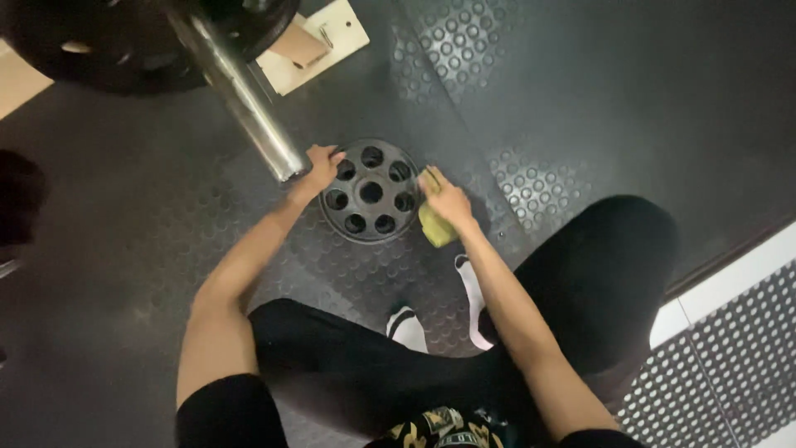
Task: Cleaning weight plates and equipment bars with a cleaning cloth.
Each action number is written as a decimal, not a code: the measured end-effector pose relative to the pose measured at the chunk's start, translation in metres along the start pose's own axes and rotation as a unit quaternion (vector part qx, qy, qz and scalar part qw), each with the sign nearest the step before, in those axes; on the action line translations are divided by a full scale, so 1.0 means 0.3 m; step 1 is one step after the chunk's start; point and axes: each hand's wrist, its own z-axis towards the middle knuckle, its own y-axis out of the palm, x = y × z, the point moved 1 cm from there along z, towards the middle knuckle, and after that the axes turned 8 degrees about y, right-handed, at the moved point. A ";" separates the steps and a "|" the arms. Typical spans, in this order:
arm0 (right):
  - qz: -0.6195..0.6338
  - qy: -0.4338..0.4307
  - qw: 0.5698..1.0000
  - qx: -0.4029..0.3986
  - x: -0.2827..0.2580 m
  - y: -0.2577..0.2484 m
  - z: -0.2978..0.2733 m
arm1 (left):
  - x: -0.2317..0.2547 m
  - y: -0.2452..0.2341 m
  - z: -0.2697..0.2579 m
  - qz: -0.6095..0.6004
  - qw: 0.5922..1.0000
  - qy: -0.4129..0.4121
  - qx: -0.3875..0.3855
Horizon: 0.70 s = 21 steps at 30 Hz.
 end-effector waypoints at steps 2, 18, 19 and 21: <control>-0.014 0.000 0.999 -0.042 -0.073 -0.015 -0.064 | -0.030 0.050 0.035 0.009 1.000 0.018 -0.024; -0.077 -0.057 0.994 -0.058 -0.098 0.026 0.077 | -0.088 0.035 -0.179 0.012 0.993 -0.067 -0.100; -0.102 -0.056 0.991 -0.066 -0.105 0.030 0.116 | -0.086 0.023 -0.175 0.031 0.988 -0.090 -0.124; -0.157 -0.051 0.984 -0.061 -0.080 0.100 0.157 | -0.054 -0.084 -0.190 0.014 0.986 -0.117 -0.115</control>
